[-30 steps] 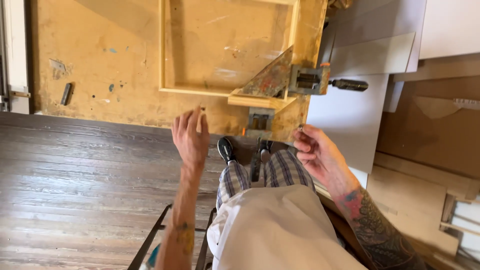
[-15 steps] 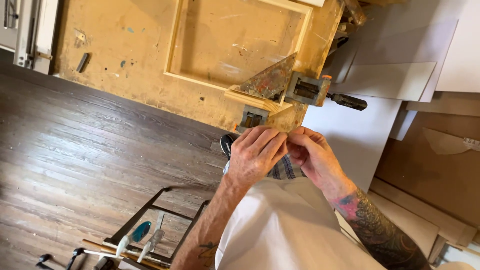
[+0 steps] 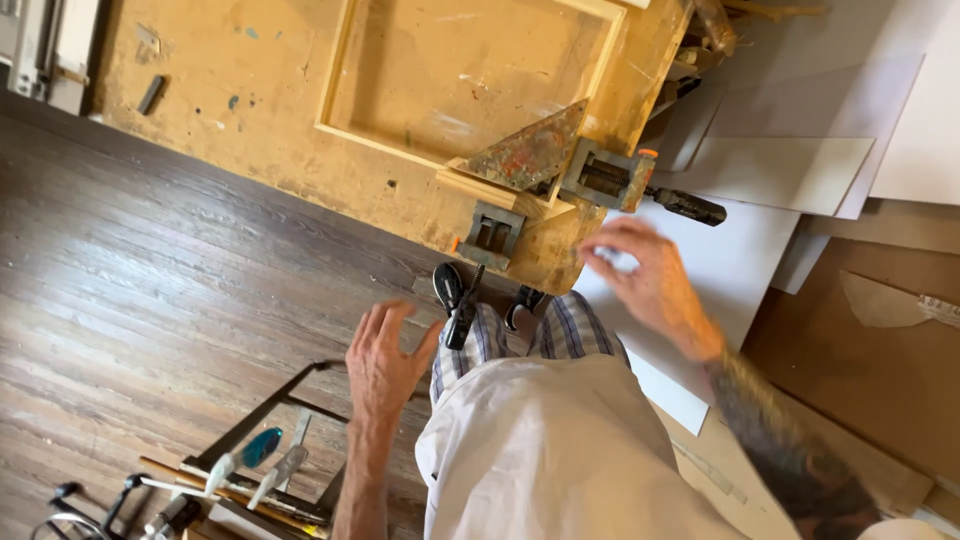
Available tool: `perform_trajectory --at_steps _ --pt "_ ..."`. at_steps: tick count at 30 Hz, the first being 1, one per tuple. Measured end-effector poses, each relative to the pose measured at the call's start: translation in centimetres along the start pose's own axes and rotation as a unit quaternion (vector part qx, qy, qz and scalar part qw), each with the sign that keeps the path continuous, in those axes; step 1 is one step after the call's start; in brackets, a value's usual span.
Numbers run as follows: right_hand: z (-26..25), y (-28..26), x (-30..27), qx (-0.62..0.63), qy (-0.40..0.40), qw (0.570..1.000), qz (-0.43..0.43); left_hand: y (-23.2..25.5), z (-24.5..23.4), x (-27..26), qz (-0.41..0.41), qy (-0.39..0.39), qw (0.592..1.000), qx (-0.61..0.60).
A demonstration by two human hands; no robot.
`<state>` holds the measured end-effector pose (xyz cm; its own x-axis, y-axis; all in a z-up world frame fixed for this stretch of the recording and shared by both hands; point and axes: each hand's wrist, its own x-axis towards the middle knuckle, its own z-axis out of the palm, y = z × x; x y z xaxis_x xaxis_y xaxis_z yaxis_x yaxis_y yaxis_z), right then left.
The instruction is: Assembling a wooden frame using a corner clamp, hammer, and screwdriver
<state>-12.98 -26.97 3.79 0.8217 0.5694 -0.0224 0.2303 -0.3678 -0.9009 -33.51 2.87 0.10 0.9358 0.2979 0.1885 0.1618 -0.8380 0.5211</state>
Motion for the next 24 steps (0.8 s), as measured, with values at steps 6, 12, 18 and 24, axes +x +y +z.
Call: perform_trajectory --at_steps 6,12,18,24 --pt "0.1 7.3 7.8 -0.263 -0.086 0.922 -0.272 8.3 6.8 11.1 0.085 0.058 0.993 -0.062" --pt "0.2 7.9 10.1 -0.283 -0.113 0.897 -0.319 8.2 12.8 13.7 0.111 -0.015 0.994 0.007" --pt "0.3 7.8 10.2 -0.286 -0.109 0.899 -0.315 9.5 11.2 14.3 0.087 -0.058 0.994 0.024" --pt "-6.2 8.0 13.1 -0.267 0.125 0.931 -0.215 8.4 13.0 13.7 0.147 0.053 0.987 0.048"
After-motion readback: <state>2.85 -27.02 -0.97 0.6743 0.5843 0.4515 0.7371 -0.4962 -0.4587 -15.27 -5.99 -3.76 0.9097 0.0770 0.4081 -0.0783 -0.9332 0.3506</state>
